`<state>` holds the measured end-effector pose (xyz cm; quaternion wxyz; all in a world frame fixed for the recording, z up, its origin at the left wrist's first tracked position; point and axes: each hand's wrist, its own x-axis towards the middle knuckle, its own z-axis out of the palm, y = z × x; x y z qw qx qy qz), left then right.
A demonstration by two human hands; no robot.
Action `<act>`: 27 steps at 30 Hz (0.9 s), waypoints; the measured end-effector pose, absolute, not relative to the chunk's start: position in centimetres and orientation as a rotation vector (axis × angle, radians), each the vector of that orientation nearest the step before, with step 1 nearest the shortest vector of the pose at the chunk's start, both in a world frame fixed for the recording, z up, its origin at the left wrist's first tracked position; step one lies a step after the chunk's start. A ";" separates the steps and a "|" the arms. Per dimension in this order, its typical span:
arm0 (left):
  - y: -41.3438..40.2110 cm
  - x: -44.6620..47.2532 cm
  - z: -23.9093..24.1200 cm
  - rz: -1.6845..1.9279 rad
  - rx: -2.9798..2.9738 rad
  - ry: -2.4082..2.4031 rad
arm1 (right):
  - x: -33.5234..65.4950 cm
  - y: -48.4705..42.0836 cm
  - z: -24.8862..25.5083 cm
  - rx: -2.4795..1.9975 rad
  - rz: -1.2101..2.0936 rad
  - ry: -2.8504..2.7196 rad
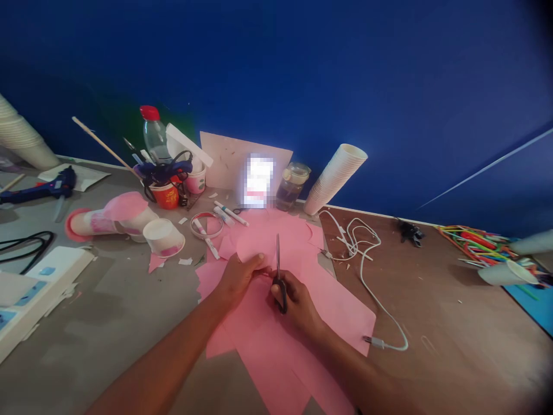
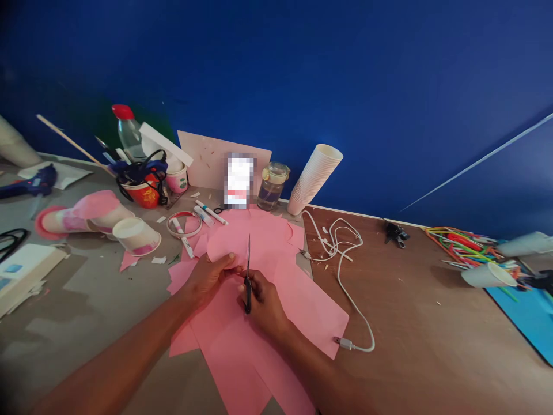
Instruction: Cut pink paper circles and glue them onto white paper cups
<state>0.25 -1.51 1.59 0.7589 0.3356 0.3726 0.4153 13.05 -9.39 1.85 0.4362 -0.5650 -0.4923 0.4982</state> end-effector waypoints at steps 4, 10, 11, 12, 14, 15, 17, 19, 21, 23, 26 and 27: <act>-1.5 0.3 1.7 0.917 0.718 0.810 | 13.0 -9.3 2.1 -1.421 1.234 -1.230; -1.7 0.5 1.9 0.904 0.722 0.792 | 13.0 -9.3 2.3 -1.443 1.221 -1.238; -1.7 0.5 1.9 0.906 0.720 0.798 | 13.0 -9.3 2.3 -1.439 1.223 -1.237; -1.7 0.4 2.0 0.909 0.718 0.807 | 13.0 -9.4 2.3 -1.432 1.225 -1.238; -1.7 0.4 2.1 0.911 0.720 0.815 | 13.0 -9.4 2.2 -1.421 1.232 -1.242; -1.7 0.4 2.1 0.910 0.724 0.812 | 13.0 -9.4 2.2 -1.417 1.240 -1.241; -1.8 0.4 2.1 0.909 0.728 0.804 | 13.0 -9.4 2.2 -1.421 1.250 -1.229; -1.8 0.4 2.1 0.907 0.724 0.802 | 13.0 -9.4 2.2 -1.428 1.247 -1.225; -1.8 0.4 2.1 0.909 0.721 0.802 | 13.0 -9.4 2.2 -1.424 1.241 -1.232; -1.8 0.4 2.2 0.904 0.721 0.803 | 13.1 -9.4 2.0 -1.424 1.229 -1.246; -1.8 0.4 2.3 0.886 0.714 0.814 | 13.2 -9.4 1.8 -1.438 1.203 -1.274; -1.8 0.4 2.4 0.883 0.712 0.818 | 13.3 -9.4 1.8 -1.441 1.197 -1.278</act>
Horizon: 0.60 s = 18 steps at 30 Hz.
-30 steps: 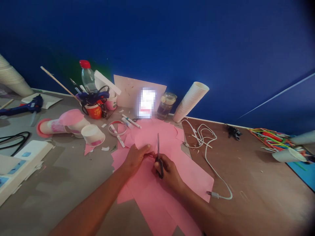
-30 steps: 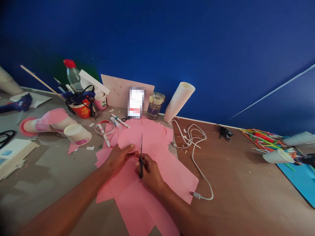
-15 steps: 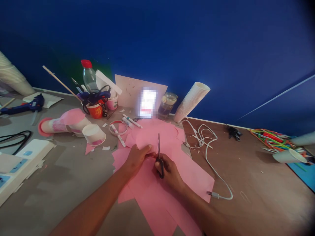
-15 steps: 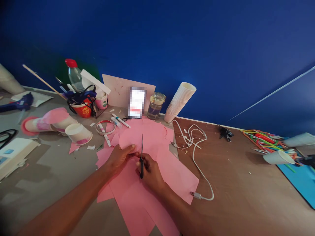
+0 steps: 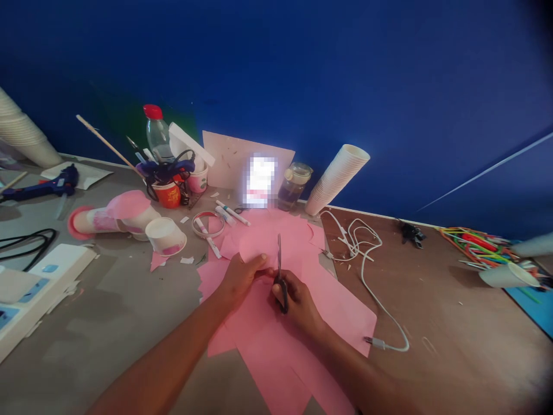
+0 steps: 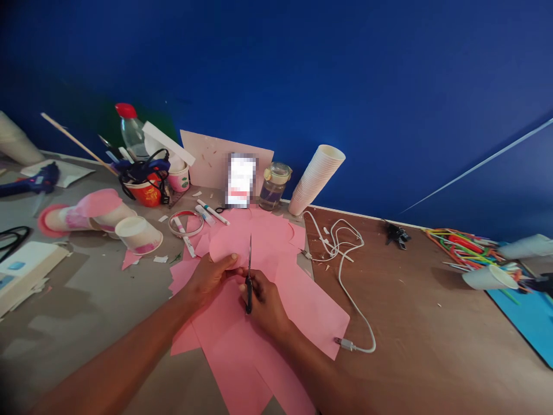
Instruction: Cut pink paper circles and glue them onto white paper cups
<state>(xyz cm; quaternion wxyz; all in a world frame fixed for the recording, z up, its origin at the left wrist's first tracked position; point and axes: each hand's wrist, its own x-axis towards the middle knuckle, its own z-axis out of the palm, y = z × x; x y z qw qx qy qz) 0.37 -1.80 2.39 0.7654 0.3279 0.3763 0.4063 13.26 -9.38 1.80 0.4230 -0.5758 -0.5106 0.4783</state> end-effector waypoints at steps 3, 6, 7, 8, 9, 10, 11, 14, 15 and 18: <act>-1.8 0.4 2.5 0.877 0.715 0.820 | 13.2 -9.4 1.8 -1.450 1.199 -1.269; -1.8 0.4 2.5 0.871 0.719 0.828 | 13.2 -9.4 1.9 -1.454 1.197 -1.267; -1.8 0.4 2.5 0.873 0.720 0.832 | 13.2 -9.4 1.9 -1.454 1.193 -1.274; -1.8 0.4 2.4 0.876 0.720 0.835 | 13.2 -9.4 2.0 -1.454 1.186 -1.284; -1.8 0.4 2.4 0.878 0.720 0.836 | 13.2 -9.4 2.0 -1.455 1.178 -1.296; -1.8 0.4 2.3 0.881 0.718 0.833 | 13.2 -9.4 1.9 -1.458 1.170 -1.302; -1.8 0.4 2.3 0.882 0.717 0.830 | 13.2 -9.4 1.9 -1.460 1.167 -1.304; -1.8 0.4 2.2 0.872 0.724 0.825 | 13.2 -9.4 1.9 -1.455 1.191 -1.290; -1.8 0.4 2.2 0.871 0.728 0.829 | 13.2 -9.4 1.8 -1.452 1.203 -1.281; -1.8 0.4 2.3 0.875 0.728 0.828 | 13.2 -9.3 1.9 -1.450 1.203 -1.268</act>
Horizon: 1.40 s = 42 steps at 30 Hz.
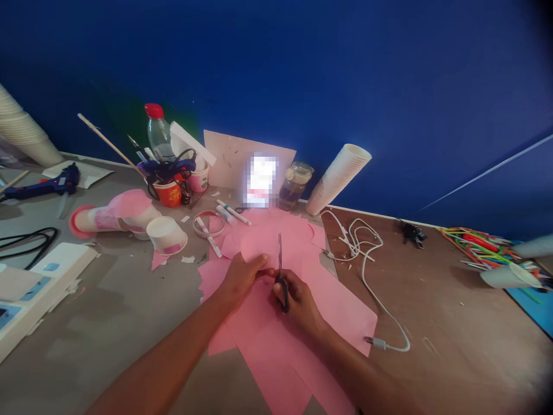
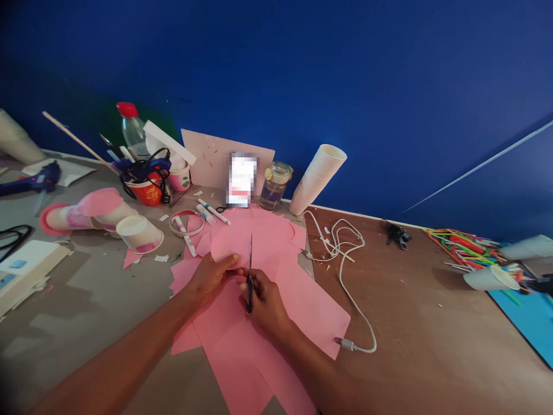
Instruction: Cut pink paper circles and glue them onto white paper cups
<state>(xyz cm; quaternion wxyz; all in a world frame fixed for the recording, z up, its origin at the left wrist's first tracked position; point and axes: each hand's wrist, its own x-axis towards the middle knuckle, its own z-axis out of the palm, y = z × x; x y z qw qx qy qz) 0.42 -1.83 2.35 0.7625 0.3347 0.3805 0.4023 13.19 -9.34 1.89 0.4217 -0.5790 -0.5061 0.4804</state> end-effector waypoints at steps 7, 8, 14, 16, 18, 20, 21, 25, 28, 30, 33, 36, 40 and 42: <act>-1.9 0.4 2.7 0.867 0.730 0.820 | 12.9 -9.3 2.4 -1.456 1.216 -1.224; -1.9 0.4 2.7 0.863 0.726 0.823 | 12.9 -9.3 2.5 -1.456 1.225 -1.210; -1.9 0.5 2.4 0.869 0.700 0.831 | 12.4 -9.3 2.9 -1.439 1.276 -1.102; -1.8 0.4 2.2 0.876 0.708 0.829 | 12.4 -9.3 2.7 -1.419 1.282 -1.077; -1.6 0.2 2.1 0.867 0.735 0.824 | 12.7 -9.3 2.4 -1.394 1.270 -1.054; -1.4 0.0 2.0 0.824 0.789 0.807 | 13.1 -9.2 2.0 -1.332 1.229 -1.035; -1.3 -0.2 2.0 0.791 0.833 0.796 | 13.4 -9.2 1.9 -1.285 1.198 -1.027; -1.1 -0.6 2.1 0.628 1.023 0.743 | 14.9 -8.6 1.7 -1.118 1.061 -0.938; -1.2 -0.9 2.4 0.508 1.091 0.744 | 15.8 -8.1 1.8 -1.128 0.993 -0.869; -1.2 -1.1 2.7 0.423 1.136 0.758 | 16.2 -7.8 1.9 -1.172 0.988 -0.841; -1.2 -1.4 3.2 0.308 1.189 0.756 | 16.5 -7.6 2.0 -1.238 1.016 -0.802; -1.1 -1.6 3.6 0.256 1.228 0.728 | 16.5 -7.5 2.2 -1.268 0.997 -0.791; -1.0 -1.9 4.1 0.197 1.291 0.723 | 16.5 -7.5 2.4 -1.282 0.969 -0.817; -1.0 -2.1 4.2 0.148 1.327 0.739 | 16.5 -7.6 2.4 -1.309 0.989 -0.836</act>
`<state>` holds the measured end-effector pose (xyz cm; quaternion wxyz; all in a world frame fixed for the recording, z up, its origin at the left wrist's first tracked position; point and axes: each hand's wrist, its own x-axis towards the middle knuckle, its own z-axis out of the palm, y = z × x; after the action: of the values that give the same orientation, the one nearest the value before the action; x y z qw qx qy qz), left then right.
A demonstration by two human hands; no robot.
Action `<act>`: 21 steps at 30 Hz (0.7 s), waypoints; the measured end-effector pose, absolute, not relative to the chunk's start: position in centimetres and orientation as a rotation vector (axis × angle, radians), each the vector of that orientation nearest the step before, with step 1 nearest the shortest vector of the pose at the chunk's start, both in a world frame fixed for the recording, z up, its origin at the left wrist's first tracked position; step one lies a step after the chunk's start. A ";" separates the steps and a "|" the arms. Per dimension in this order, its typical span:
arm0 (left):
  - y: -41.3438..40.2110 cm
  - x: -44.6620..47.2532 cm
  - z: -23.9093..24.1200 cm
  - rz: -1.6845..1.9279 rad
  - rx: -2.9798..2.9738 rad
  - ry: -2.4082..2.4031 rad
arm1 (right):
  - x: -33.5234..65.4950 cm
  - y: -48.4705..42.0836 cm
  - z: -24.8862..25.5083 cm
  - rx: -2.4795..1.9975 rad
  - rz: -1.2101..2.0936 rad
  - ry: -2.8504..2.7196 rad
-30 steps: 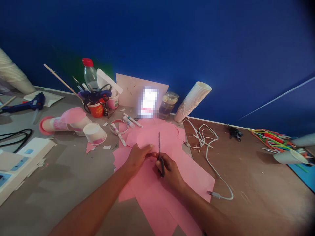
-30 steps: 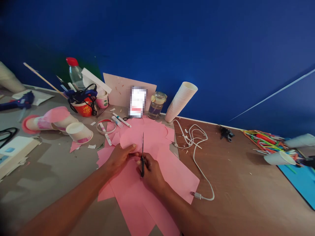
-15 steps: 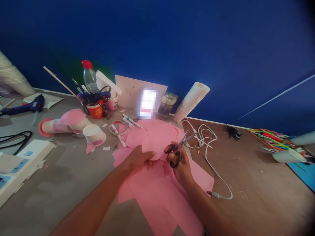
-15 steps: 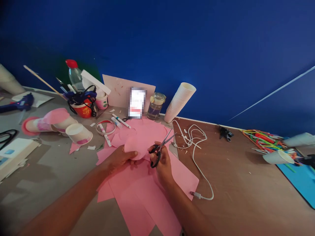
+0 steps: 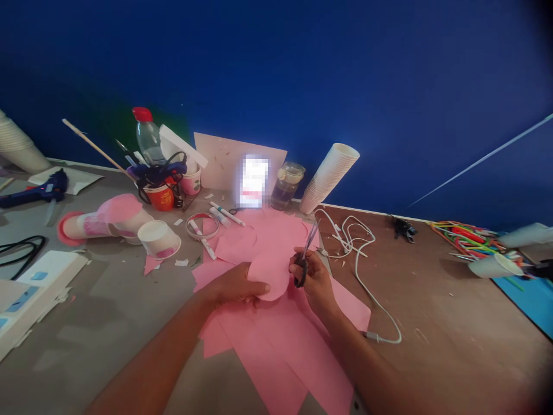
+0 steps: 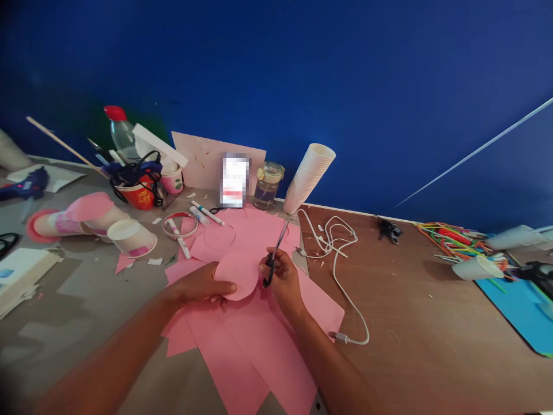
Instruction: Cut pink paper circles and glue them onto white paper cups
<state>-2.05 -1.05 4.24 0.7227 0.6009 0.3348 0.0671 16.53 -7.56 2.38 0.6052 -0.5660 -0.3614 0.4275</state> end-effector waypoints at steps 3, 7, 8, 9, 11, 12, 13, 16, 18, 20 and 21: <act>-1.0 -2.2 4.2 0.096 1.366 0.739 | 16.4 -7.7 2.3 -1.352 1.040 -0.865; -0.6 -2.1 3.6 0.140 1.340 0.702 | 16.2 -7.7 2.3 -1.348 1.061 -0.831; -0.5 -2.0 3.2 0.194 1.312 0.703 | 16.2 -7.6 2.2 -1.343 1.053 -0.804; -0.4 -1.8 2.9 0.266 1.273 0.712 | 16.1 -7.6 2.2 -1.340 1.042 -0.773; -0.3 -1.3 2.2 0.463 1.161 0.753 | 16.0 -7.6 2.2 -1.337 1.019 -0.720; -0.4 -1.0 1.9 0.564 1.076 0.762 | 15.8 -7.6 2.1 -1.336 1.004 -0.702; -0.6 -0.7 1.7 0.653 0.972 0.744 | 15.6 -7.6 2.1 -1.335 0.990 -0.688; -1.6 0.2 1.8 0.728 0.751 0.572 | 15.0 -7.6 2.2 -1.319 0.949 -0.652; -2.2 0.5 2.1 0.678 0.706 0.475 | 14.7 -7.6 2.3 -1.305 0.922 -0.627; -2.6 0.7 2.3 0.652 0.678 0.457 | 14.4 -7.6 2.3 -1.296 0.883 -0.610; -2.8 0.8 2.4 0.648 0.666 0.462 | 14.3 -7.5 2.2 -1.294 0.866 -0.606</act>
<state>0.77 -2.75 2.35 0.8683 0.3183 0.2210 0.3097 14.30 -7.54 2.22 0.6709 -0.5744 -0.2689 0.3842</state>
